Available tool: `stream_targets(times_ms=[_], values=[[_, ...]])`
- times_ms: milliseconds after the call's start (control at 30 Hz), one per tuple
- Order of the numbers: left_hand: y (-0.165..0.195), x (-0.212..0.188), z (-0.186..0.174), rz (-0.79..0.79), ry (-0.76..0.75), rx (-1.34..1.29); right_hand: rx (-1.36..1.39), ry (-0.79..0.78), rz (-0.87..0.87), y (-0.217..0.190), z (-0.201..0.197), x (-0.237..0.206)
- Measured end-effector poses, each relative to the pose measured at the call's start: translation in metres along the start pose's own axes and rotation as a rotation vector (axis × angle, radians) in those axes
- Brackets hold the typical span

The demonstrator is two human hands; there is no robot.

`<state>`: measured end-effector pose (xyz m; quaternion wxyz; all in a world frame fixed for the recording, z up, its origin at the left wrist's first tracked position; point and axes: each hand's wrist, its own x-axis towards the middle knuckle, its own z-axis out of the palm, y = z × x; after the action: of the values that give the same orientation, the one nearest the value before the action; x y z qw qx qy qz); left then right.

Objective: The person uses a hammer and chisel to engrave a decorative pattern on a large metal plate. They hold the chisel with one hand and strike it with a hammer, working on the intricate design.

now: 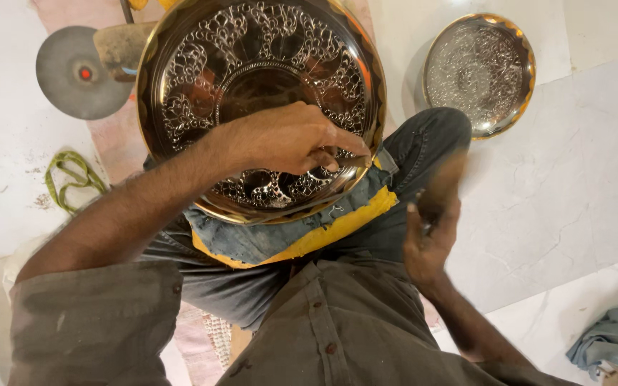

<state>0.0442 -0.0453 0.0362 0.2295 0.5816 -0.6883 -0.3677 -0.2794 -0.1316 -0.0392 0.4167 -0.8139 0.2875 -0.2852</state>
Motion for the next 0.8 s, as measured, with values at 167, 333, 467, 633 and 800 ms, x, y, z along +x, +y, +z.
stream_targets(times_ms=[167,333,467,633,800], values=[[-0.009,-0.005,0.007,0.094,0.188,-0.113,-0.274,-0.174,0.053,-0.018,-0.010,0.019],[-0.015,-0.036,0.029,-0.045,0.616,-0.365,-0.296,-0.260,0.034,-0.045,-0.023,0.053],[-0.010,-0.050,0.064,-0.238,0.764,-0.450,-0.369,-0.374,0.029,-0.071,-0.035,0.093],[-0.002,-0.047,0.096,-0.290,0.998,-0.392,-0.748,-0.478,-0.370,-0.089,-0.032,0.132],[0.000,-0.041,0.111,-0.255,1.125,-0.339,-0.820,-0.514,-0.533,-0.088,-0.020,0.149]])
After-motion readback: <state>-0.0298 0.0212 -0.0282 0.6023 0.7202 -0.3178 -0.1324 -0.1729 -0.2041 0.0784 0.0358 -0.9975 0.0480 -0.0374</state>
